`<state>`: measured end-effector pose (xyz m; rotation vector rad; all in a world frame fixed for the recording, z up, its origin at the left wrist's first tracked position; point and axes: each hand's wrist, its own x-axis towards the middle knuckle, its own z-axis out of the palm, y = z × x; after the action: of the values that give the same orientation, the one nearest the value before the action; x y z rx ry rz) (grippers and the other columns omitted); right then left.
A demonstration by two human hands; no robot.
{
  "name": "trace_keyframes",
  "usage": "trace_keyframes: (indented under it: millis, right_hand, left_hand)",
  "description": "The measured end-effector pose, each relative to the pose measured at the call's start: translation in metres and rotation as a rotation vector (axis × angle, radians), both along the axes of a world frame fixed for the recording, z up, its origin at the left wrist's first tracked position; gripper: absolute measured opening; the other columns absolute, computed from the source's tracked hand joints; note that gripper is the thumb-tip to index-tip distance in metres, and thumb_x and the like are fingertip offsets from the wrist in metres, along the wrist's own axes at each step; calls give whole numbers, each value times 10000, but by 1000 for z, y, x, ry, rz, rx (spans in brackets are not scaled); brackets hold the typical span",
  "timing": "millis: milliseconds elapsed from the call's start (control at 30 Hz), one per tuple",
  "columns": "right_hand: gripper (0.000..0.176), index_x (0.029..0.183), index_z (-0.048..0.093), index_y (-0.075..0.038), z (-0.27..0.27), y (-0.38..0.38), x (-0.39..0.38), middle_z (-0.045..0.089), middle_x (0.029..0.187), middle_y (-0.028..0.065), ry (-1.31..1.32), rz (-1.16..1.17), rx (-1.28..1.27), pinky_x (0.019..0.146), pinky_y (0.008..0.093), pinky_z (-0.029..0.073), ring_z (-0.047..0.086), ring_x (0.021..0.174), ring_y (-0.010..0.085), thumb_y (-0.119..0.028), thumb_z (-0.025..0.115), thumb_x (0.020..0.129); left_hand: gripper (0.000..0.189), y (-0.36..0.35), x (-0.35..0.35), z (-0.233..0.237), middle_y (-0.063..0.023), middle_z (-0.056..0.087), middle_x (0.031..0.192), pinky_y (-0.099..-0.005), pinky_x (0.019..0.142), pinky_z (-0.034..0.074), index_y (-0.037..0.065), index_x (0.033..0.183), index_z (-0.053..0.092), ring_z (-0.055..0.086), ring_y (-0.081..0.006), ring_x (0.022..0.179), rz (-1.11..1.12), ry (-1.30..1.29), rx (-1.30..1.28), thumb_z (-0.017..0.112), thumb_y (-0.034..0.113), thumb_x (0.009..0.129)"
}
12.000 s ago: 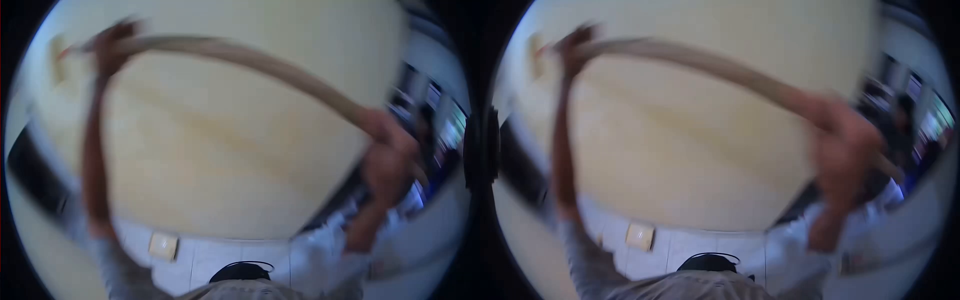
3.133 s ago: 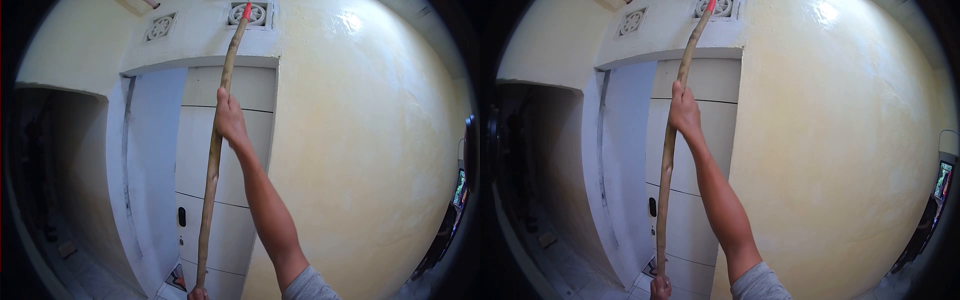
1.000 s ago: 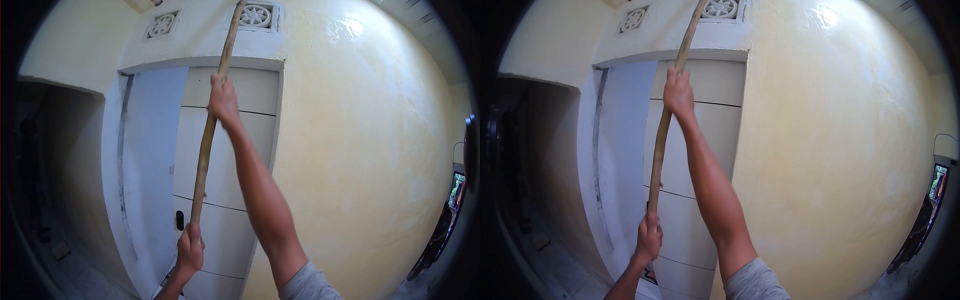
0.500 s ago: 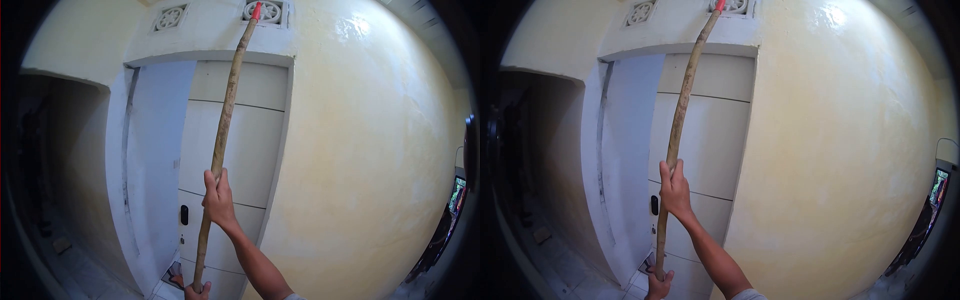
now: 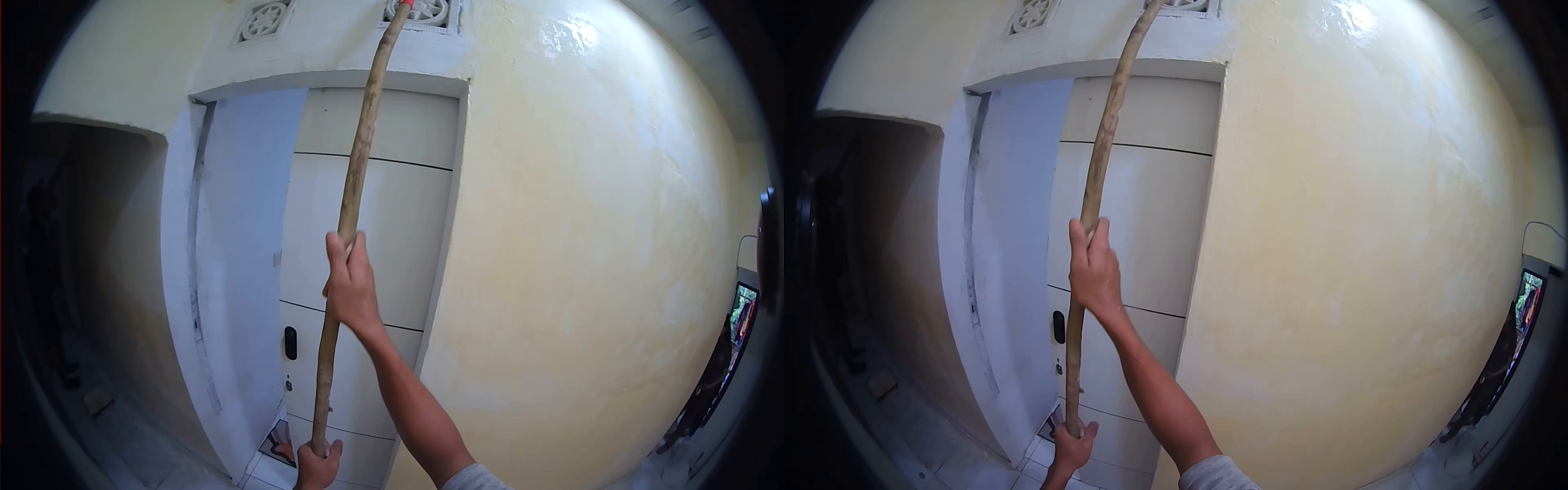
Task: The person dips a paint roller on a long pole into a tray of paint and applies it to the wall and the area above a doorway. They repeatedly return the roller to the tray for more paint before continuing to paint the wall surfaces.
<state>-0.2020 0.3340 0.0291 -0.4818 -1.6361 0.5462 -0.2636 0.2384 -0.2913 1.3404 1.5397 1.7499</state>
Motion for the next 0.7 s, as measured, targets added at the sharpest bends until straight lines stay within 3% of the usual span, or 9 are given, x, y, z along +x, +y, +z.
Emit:
trace_keyframes:
  millis: [133,233,300,333,433,467,533,600,700]
  right_hand:
    - [383,986,375,-33,-57,-8,5,526,575,184,-20,-11,-33,535,489,418,552,544,421,-413,420,1008]
    - [373,990,378,-32,-75,-14,9,536,597,197,-68,-48,-81,555,501,417,569,599,446,-402,423,1008]
    - [362,997,383,-38,-69,-15,9,558,631,204,-91,-64,-113,567,512,418,581,631,452,-398,423,1009]
    - [371,999,388,-42,-55,-10,11,567,652,206,-70,-61,-84,583,517,421,581,645,456,-412,417,1008]
    - [421,1006,406,-49,14,8,14,590,721,225,-40,-104,23,647,532,432,582,686,470,-470,398,999]
    - [461,1005,418,-54,45,12,16,606,756,224,-44,-139,20,689,525,447,604,722,458,-514,392,986]
    - [529,1037,457,-28,111,12,23,620,785,215,-20,-130,71,703,486,486,637,716,393,-548,385,970]
    - [615,1164,465,32,179,25,32,539,806,137,-21,-187,179,557,359,500,583,561,209,-543,427,949]
    - [587,1105,496,54,271,29,51,535,763,125,-48,-224,272,566,385,494,580,569,215,-507,433,947]
  left_hand:
    - [345,11,-5,-87,-41,505,519,-334,501,420,42,614,479,483,-124,510,1,-20,12,761,150,779]
    - [394,8,3,-108,-43,409,523,-383,490,354,50,596,445,388,-146,515,-55,-151,7,737,184,824]
    - [421,-4,5,-79,-44,362,525,-407,484,322,53,587,427,341,-156,517,-85,-210,-3,725,201,846]
    - [391,1,5,-58,-36,377,539,-393,489,332,58,610,449,344,-153,526,-86,-88,-3,729,202,842]
    - [360,20,10,-1,-34,500,531,-323,494,413,53,626,460,484,-113,517,-30,70,99,762,155,793]
    - [359,16,13,40,-22,469,544,-326,499,400,35,648,468,448,-116,526,-116,62,59,748,183,819]
    - [354,19,20,121,-6,431,567,-327,504,386,15,693,479,409,-118,541,-236,73,85,736,207,842]
    - [337,35,30,178,15,415,581,-299,450,374,38,746,451,412,-93,503,-327,103,251,730,194,854]
    - [363,61,57,252,22,425,606,-252,391,382,55,931,393,436,-62,462,-444,187,438,723,194,870]
